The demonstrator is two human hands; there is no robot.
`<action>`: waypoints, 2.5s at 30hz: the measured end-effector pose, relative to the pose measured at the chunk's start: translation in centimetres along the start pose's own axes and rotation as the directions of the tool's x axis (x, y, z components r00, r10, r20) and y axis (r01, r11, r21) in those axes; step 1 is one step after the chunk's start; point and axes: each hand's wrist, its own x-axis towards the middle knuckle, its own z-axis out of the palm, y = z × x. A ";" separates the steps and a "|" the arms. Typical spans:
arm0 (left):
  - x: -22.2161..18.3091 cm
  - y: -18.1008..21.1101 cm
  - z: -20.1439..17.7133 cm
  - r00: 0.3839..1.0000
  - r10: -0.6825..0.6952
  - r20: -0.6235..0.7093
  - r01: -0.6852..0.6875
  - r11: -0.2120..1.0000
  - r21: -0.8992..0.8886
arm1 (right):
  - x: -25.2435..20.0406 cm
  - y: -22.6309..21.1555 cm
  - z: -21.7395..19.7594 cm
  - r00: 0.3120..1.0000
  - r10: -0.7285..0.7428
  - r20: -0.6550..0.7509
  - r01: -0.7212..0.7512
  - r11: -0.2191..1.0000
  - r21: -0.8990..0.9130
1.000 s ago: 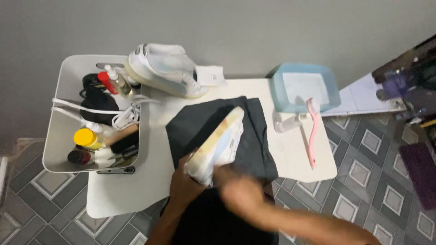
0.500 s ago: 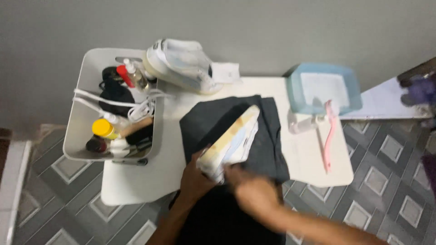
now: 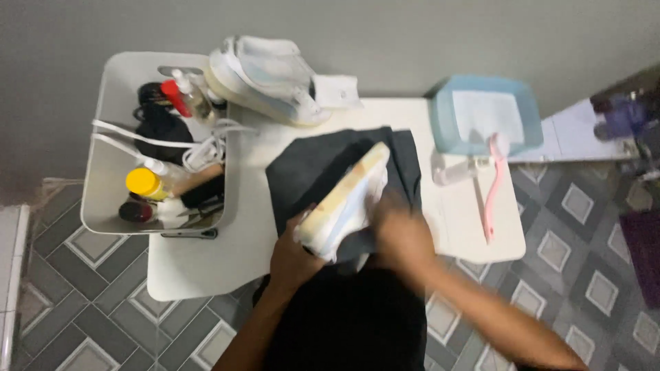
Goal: Scrubbing and cleaning the soles of a white sneaker using a brush and cleaning solution on a floor-level workspace.
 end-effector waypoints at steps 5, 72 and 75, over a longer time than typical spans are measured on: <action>0.4 -0.6 0.5 1.000 -0.024 0.002 0.024 0.997 0.069 | -1.2 1.1 7.2 0.988 -0.100 -0.119 0.113 0.988 0.107; 0.3 0.5 0.0 0.999 -0.044 -0.006 0.045 0.998 0.050 | 1.7 4.6 10.2 0.963 -0.183 -0.198 0.133 0.961 -0.241; -0.2 -1.3 1.0 0.999 -0.016 -0.047 0.022 0.990 0.140 | -1.1 -0.2 4.7 0.968 -0.102 -0.228 0.102 0.995 -0.011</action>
